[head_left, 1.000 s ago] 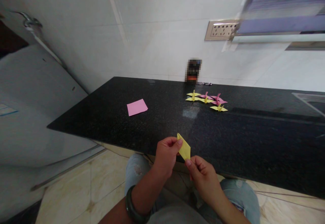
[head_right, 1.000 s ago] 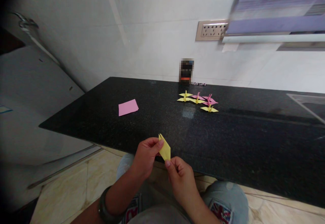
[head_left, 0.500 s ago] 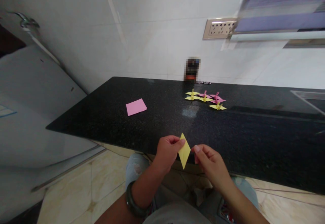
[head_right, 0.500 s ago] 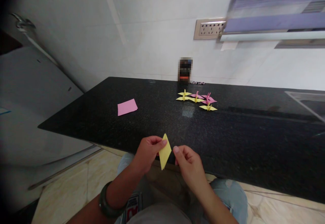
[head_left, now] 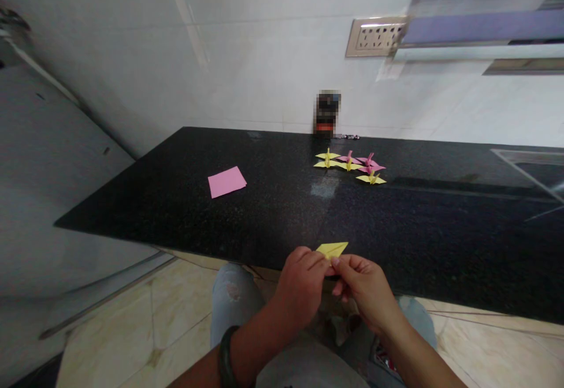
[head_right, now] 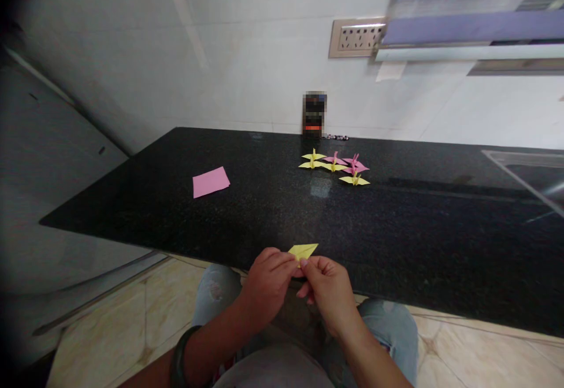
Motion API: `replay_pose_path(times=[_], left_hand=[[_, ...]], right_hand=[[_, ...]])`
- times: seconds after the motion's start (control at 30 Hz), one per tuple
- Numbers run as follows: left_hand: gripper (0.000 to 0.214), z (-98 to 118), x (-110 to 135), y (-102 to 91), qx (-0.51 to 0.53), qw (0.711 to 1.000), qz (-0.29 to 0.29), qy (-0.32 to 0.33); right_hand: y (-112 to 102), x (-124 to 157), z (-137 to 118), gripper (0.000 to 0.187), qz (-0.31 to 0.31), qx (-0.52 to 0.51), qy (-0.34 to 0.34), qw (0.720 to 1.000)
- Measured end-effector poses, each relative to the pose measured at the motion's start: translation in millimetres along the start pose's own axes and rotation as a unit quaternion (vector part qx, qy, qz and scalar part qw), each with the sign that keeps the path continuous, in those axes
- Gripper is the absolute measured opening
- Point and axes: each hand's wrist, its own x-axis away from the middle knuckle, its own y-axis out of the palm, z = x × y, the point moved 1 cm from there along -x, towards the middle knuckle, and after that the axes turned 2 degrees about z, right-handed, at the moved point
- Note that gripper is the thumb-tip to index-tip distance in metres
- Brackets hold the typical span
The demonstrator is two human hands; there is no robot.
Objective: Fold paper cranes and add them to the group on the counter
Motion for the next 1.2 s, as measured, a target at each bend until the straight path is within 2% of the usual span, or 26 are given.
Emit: replay_pose_path(times=[0.13,0.2,0.3,0.37,0.47,0.53,0.73,0.9,1.03,1.2], left_hand=[[0.019,-12.5,5.9,11.1,-0.036,0.999,-0.037,-0.005],[0.018,-17.9,6.7,11.9,-0.042,0.998,-0.038,0.006],[0.017,-22.1,5.0,10.1,-0.037,0.998,-0.039,0.021],[0.016,-22.9,2.7,8.3,-0.031,0.998,-0.046,0.027],[0.015,-22.7,0.4,5.7,-0.029,0.997,-0.063,0.028],[0.015,-21.8,0.9,4.7,-0.035,0.997,-0.068,0.025],[0.017,-14.1,4.3,6.9,-0.014,0.999,-0.048,0.021],[0.015,-13.3,-1.2,6.4,0.04,0.998,-0.031,-0.031],[0.014,-16.4,-5.3,3.4,0.049,0.996,-0.05,-0.049],[0.011,-16.7,-10.8,0.8,0.047,0.993,-0.087,-0.067]], right_hand=[[-5.5,4.0,3.9,0.035,-0.018,0.129,-0.001,0.992],[-15.0,5.9,3.4,0.037,-0.02,0.224,-0.054,0.973],[-31.7,6.5,-2.6,0.027,0.038,0.345,-0.222,0.911],[-37.3,4.3,-5.9,0.019,-0.004,0.403,-0.329,0.854],[-36.8,-2.3,-4.5,0.021,-0.075,0.467,-0.401,0.785],[-33.3,-7.0,-1.1,0.022,-0.084,0.497,-0.407,0.762],[-28.2,-12.9,4.4,0.021,-0.082,0.509,-0.389,0.763],[-30.0,-13.7,6.3,0.02,-0.072,0.521,-0.398,0.751],[-27.5,-12.9,7.0,0.018,-0.066,0.541,-0.392,0.741],[-22.6,-12.5,8.7,0.017,-0.047,0.55,-0.363,0.751]])
